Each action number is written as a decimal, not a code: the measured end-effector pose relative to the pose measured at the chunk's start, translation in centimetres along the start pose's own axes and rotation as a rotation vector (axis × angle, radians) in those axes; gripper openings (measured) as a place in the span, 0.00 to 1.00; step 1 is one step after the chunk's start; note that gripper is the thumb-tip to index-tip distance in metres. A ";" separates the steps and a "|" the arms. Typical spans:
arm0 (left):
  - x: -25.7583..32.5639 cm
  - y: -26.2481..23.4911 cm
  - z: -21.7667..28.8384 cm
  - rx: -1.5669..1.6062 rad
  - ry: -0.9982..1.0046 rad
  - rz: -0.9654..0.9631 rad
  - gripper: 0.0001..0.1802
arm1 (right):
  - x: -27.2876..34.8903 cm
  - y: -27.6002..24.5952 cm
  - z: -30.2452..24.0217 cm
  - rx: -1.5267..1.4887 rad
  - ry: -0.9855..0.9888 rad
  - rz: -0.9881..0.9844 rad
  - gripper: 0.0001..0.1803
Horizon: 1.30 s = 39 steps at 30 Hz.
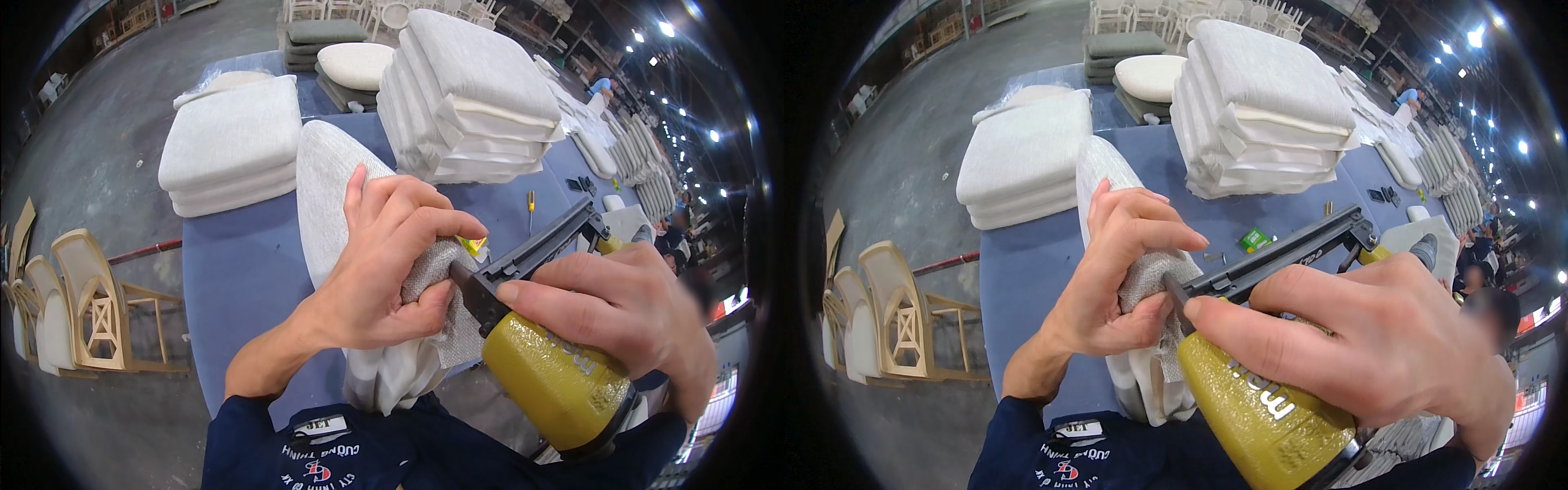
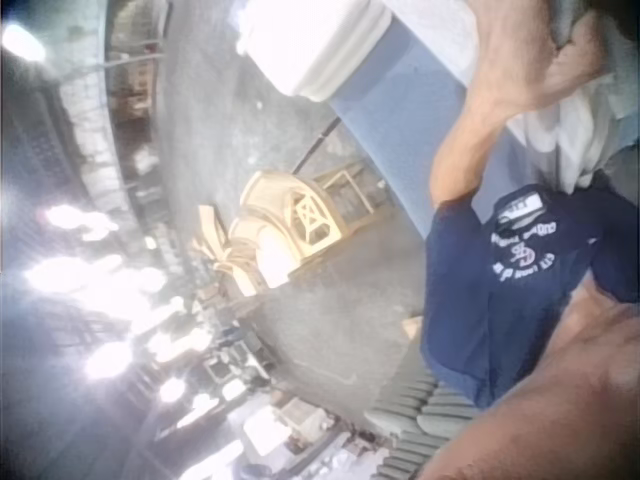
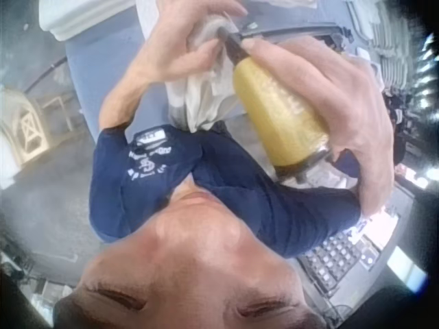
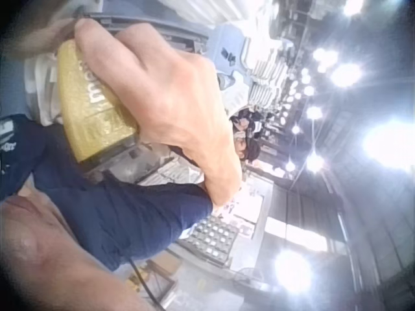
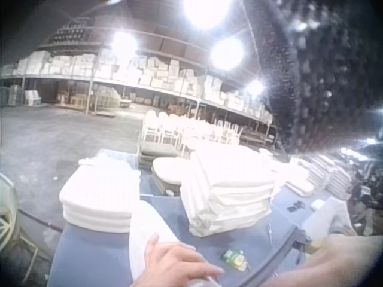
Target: The person covers a white foam cushion with a white fabric cover. They pull the fabric over the foam, staple the edges using a staple gun, and trim excess fabric with a utility knife. The finished cushion is placed on a stack.
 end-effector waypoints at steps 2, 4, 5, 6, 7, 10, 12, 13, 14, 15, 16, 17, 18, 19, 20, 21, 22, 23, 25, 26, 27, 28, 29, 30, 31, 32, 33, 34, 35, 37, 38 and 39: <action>0.0 -0.1 0.1 -0.004 0.000 0.013 0.34 | 0.0 0.1 0.3 0.032 -0.018 -0.030 0.28; 0.6 -0.1 0.4 -0.013 -0.004 0.033 0.34 | 0.1 0.5 0.7 0.094 -0.010 -0.086 0.30; 0.5 0.0 0.1 -0.002 -0.017 0.042 0.33 | 0.1 0.8 0.9 0.049 -0.010 -0.050 0.34; -0.4 -0.1 -0.3 0.007 0.000 0.044 0.33 | 0.3 0.7 1.1 0.018 0.001 -0.006 0.37; -0.9 -0.1 -0.4 0.015 0.017 0.046 0.33 | 0.5 0.8 1.1 -0.038 0.010 0.024 0.41; 0.3 -0.2 0.9 -0.015 -0.038 -0.031 0.35 | 1.3 1.3 0.1 -0.104 0.011 -0.011 0.39; 0.6 -0.6 1.3 -0.031 -0.065 -0.078 0.35 | 2.2 1.8 0.2 -0.175 0.018 0.068 0.40; 0.9 -0.7 1.5 -0.018 -0.053 -0.067 0.35 | 2.6 2.1 0.2 -0.218 0.020 0.104 0.42; 1.2 -0.7 1.7 -0.005 -0.042 -0.055 0.35 | 3.1 2.1 0.0 -0.243 0.026 0.144 0.40; 1.3 -1.0 1.8 -0.001 -0.029 -0.038 0.34 | 3.8 2.3 -0.1 -0.264 0.022 0.189 0.37; 1.8 -1.5 1.6 0.014 -0.036 -0.034 0.34 | 4.3 2.8 -0.3 -0.291 0.006 0.226 0.35; 2.2 -2.2 1.5 0.027 -0.045 -0.026 0.35 | 4.9 3.2 -0.4 -0.317 0.040 0.286 0.32; 2.6 -2.9 1.7 0.042 -0.054 -0.017 0.36 | 5.8 3.6 -0.6 -0.345 0.075 0.343 0.29; 2.8 -3.1 1.8 0.025 -0.057 0.002 0.34 | 7.0 4.5 -0.5 -0.285 0.113 0.438 0.30; 2.8 -3.0 1.8 0.016 -0.057 0.019 0.33 | 8.8 6.1 0.2 -0.290 0.193 0.459 0.31; 2.9 -3.1 1.9 -0.002 -0.064 0.040 0.34 | 10.6 7.9 1.1 -0.303 0.266 0.485 0.32; 3.0 -3.0 2.0 0.008 -0.069 0.047 0.34 | 12.7 10.4 2.6 -0.382 0.370 0.436 0.35; 3.1 -2.9 2.2 0.002 -0.077 0.053 0.34 | 14.1 12.8 3.8 -0.463 0.413 0.495 0.36; 3.8 -3.3 2.5 0.020 -0.094 0.078 0.35 | 16.3 17.3 5.2 -0.617 0.531 0.583 0.38; 4.1 -3.6 2.5 0.024 -0.098 0.097 0.35 | 17.2 20.2 6.0 -0.637 0.659 0.575 0.38; 4.5 -4.0 2.9 0.007 -0.107 0.112 0.35 | 17.8 23.7 7.2 -0.672 0.772 0.570 0.38; 4.8 -4.4 3.0 0.007 -0.106 0.110 0.34 | 18.6 27.1 8.4 -0.615 0.865 0.504 0.39; 5.1 -4.7 2.9 0.008 -0.102 0.108 0.33 | 19.5 30.1 9.2 -0.584 0.922 0.473 0.40; 5.5 -5.1 3.0 0.009 -0.100 0.110 0.33 | 20.2 33.1 9.9 -0.552 0.973 0.437 0.42; 5.5 -5.1 3.0 0.017 -0.103 0.117 0.33 | 21.7 36.1 10.5 -0.510 1.036 0.403 0.43; 5.4 -5.0 3.0 0.026 -0.105 0.123 0.32 | 23.2 39.4 10.8 -0.538 1.105 0.363 0.44; 5.7 -5.4 3.1 0.022 -0.115 0.145 0.32 | 24.3 43.1 11.5 -0.567 1.153 0.314 0.45; 5.9 -5.5 3.1 0.021 -0.124 0.154 0.31 | 25.3 46.2 11.9 -0.593 1.207 0.265 0.46; 6.1 -5.7 3.2 0.017 -0.134 0.164 0.31 | 25.7 48.5 12.1 -0.598 1.234 0.256 0.46; 6.3 -5.9 3.2 0.011 -0.144 0.174 0.30 | 26.5 52.4 12.1 -0.610 1.301 0.237 0.46; 6.2 -6.0 3.1 0.011 -0.145 0.175 0.30 | 27.1 54.1 12.3 -0.593 1.311 0.225 0.47; 6.2 -6.1 3.1 0.010 -0.146 0.175 0.29 | 27.8 55.8 12.6 -0.589 1.333 0.212 0.47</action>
Point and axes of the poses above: each hand's wrist, its own x-axis away from the middle knuckle, its own y-axis out of the palm, z = x × y, the point moved 5 cm from there along -x, towards the middle knuckle, and after that the axes turned 4 degrees about x, right-handed, at the moved point
